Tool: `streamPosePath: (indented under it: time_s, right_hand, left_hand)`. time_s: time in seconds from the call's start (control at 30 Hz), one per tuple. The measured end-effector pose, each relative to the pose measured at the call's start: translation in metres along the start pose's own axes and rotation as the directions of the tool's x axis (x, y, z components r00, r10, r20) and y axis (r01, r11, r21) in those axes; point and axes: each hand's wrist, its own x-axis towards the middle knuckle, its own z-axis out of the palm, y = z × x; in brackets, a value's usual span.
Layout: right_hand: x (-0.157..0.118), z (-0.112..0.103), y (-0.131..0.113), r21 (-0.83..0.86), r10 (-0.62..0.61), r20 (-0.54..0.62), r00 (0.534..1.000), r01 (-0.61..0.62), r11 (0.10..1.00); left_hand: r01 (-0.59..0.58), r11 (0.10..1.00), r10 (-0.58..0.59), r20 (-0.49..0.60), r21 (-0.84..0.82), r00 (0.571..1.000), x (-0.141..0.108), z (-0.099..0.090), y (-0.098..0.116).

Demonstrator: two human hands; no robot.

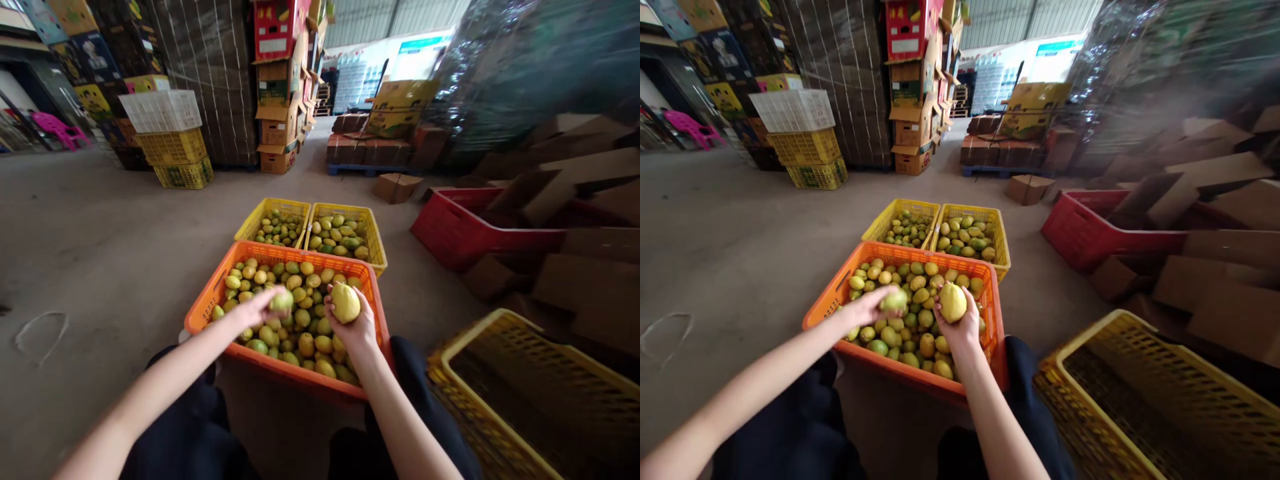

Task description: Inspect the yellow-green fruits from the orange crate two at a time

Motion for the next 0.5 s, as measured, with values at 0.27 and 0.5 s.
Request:
streamPosePath:
  time_s: [0.27,0.5]
  right_hand:
    - [-0.009,-0.001,-0.008,-0.084,0.062,-0.071,0.996,-0.068,0.994]
    - [-0.020,-0.040,0.025,-0.314,0.189,-0.285,0.940,-0.278,0.908]
  left_hand:
    - [-0.183,0.950,0.172,0.067,0.253,0.983,0.002,-0.005,0.004]
    - [0.016,0.795,-0.056,0.048,0.606,0.997,0.011,-0.015,-0.103]
